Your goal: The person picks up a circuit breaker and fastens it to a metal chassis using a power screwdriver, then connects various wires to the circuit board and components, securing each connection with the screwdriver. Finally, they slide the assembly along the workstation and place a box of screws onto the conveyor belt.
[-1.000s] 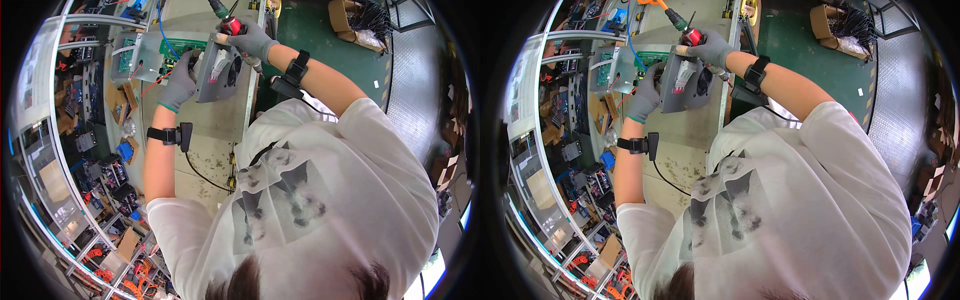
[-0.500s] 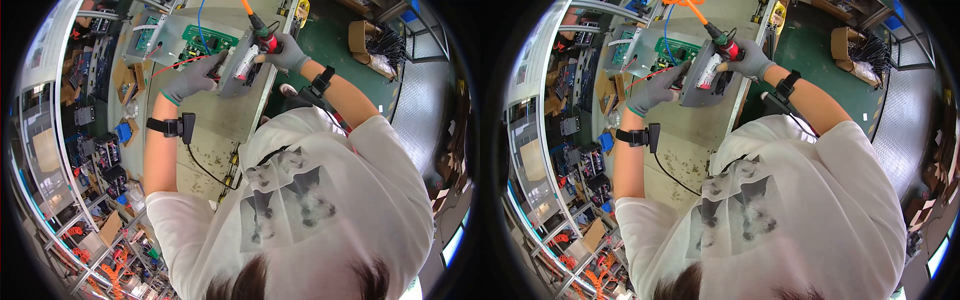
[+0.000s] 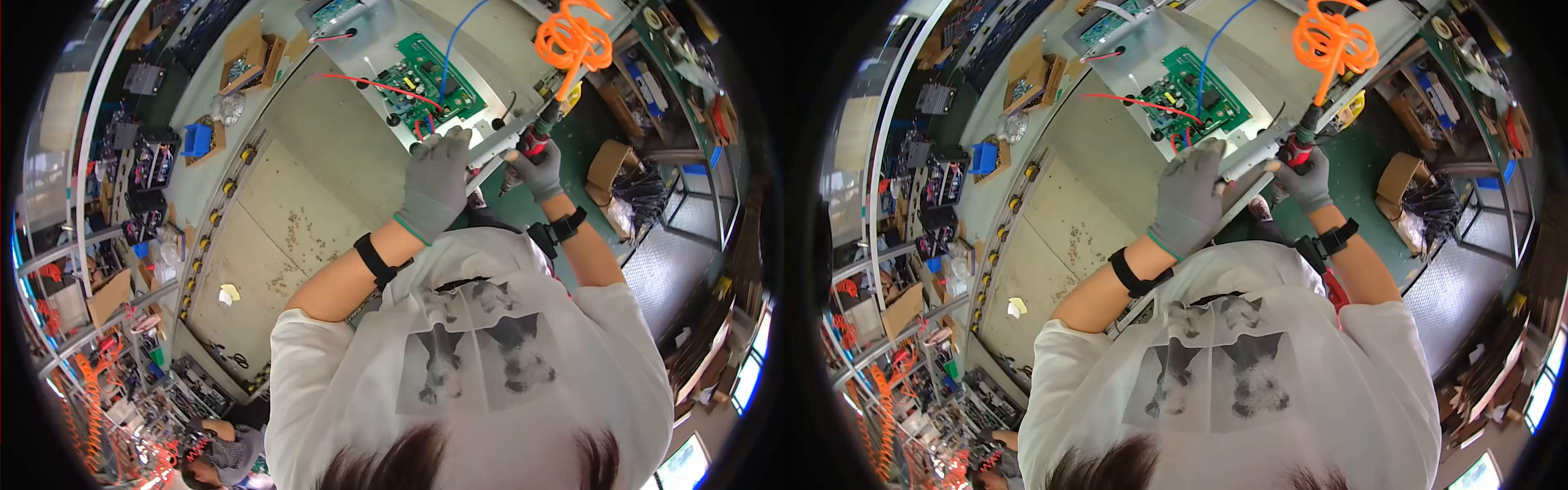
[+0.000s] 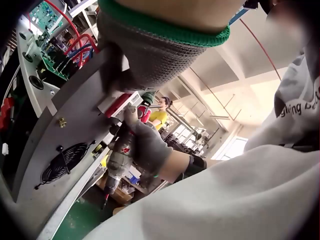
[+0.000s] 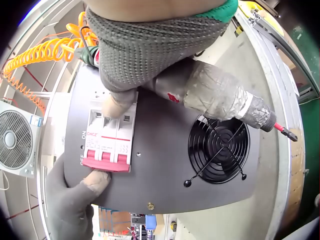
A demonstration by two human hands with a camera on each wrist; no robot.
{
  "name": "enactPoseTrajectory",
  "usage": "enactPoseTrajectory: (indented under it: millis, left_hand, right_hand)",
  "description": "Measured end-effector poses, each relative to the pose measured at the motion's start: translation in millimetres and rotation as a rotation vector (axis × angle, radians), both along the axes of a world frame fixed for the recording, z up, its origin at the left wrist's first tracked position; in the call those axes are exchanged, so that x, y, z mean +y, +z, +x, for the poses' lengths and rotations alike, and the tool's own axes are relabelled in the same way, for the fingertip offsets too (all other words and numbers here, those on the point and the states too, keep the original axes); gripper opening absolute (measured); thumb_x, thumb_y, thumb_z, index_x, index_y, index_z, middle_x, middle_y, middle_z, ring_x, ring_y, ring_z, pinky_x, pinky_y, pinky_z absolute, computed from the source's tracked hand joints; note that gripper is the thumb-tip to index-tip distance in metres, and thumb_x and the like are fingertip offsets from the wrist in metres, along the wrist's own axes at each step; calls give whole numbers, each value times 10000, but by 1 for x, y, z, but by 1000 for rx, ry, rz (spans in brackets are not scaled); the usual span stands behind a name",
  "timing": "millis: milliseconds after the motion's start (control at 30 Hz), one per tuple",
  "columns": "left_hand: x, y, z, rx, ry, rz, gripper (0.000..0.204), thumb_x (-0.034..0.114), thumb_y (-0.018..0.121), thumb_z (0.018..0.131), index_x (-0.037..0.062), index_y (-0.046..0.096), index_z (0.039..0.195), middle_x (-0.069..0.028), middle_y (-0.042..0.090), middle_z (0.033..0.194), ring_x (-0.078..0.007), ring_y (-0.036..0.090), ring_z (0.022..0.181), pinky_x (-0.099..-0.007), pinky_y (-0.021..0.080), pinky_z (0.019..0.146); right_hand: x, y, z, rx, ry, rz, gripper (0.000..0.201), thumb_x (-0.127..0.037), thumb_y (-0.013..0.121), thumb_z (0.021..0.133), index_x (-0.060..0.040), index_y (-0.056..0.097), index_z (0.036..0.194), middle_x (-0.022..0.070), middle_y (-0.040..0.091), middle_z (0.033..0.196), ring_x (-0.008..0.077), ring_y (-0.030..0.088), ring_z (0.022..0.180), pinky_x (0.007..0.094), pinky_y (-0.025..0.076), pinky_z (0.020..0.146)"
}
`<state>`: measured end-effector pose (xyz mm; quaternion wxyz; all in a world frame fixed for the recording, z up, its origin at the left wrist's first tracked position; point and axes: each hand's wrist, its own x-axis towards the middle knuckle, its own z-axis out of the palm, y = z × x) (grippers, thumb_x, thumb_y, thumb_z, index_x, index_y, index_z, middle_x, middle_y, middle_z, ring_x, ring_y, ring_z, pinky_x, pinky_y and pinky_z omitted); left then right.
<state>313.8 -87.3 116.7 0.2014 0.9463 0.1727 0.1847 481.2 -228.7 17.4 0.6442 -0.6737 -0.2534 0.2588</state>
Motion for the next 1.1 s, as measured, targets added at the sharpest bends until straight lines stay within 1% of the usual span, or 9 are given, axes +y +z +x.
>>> enactPoseTrajectory:
  millis: [33, 333, 433, 533, 633, 833, 967, 1033, 1100]
  left_hand:
    - [-1, -7, 2, -75, 5, 23, 474, 112, 619, 721, 39, 483, 1169, -174, 557, 1125, -318, 540, 1018, -411, 407, 890]
    - [19, 5, 47, -212, 109, -105, 570, 195, 671, 645, 61, 491, 1169, -151, 552, 1126, -263, 540, 1026, -396, 366, 925]
    - [45, 24, 6, -390, 53, -243, 630, 200, 696, 603, 46, 484, 1176, -143, 556, 1104, -264, 559, 981, -399, 386, 891]
    - [62, -7, -48, -400, 217, -211, 668, 177, 706, 591, 24, 477, 1199, -143, 550, 1085, -261, 574, 877, -383, 430, 828]
    - [61, -42, -97, -450, 421, -469, 634, 126, 691, 611, 4, 479, 1196, -142, 547, 1087, -231, 569, 868, -357, 449, 817]
    - [51, -62, -149, -392, 768, -554, 512, 39, 617, 682, 3, 496, 1178, -127, 542, 1112, -205, 565, 869, -333, 458, 807]
    - [49, -30, -129, -406, 537, -513, 440, 83, 626, 711, 31, 540, 1140, -136, 542, 1115, -244, 562, 917, -357, 450, 828]
    - [43, -16, -104, -402, 306, -211, 456, 228, 662, 739, 61, 552, 1149, -156, 536, 1145, -304, 540, 997, -407, 427, 880]
    - [33, 1, -76, -487, 86, -428, 678, 458, 670, 735, 87, 470, 1266, -164, 540, 1179, -340, 512, 1080, -432, 408, 917]
  right_hand:
    - [3, -5, 5, -125, 12, 24, 401, -131, 819, 684, -47, 533, 952, -29, 549, 757, 49, 503, 618, 215, 452, 552]
    - [37, 14, 94, 74, 76, -126, 328, -96, 772, 718, -43, 531, 934, 23, 594, 799, 133, 587, 679, 285, 508, 633]
    - [45, 13, 112, 113, 107, -112, 299, -65, 742, 730, -29, 538, 946, 44, 618, 821, 163, 626, 724, 294, 524, 671]
    - [37, 3, 119, 84, 115, -115, 322, -61, 723, 749, -11, 547, 1013, 49, 622, 879, 149, 620, 757, 294, 520, 686]
    - [24, 19, 107, 29, 34, -109, 400, -76, 696, 787, 4, 539, 1146, 57, 616, 980, 126, 600, 792, 278, 507, 686]
    - [20, 120, 71, 29, -50, -188, 408, -163, 679, 812, -23, 532, 1166, 50, 600, 955, 149, 580, 817, 291, 481, 702]
    - [31, 178, 52, 297, 237, 219, 481, -258, 676, 816, -49, 468, 1195, 77, 586, 967, 236, 574, 886, 392, 490, 792]
    - [48, 186, 21, 293, 256, 320, 514, -342, 671, 821, -82, 459, 1210, 80, 586, 1000, 247, 570, 942, 412, 479, 820]
    - [74, 178, -17, 452, 504, 469, 558, -438, 659, 801, -120, 462, 1214, 102, 589, 1090, 262, 556, 1040, 428, 471, 837]
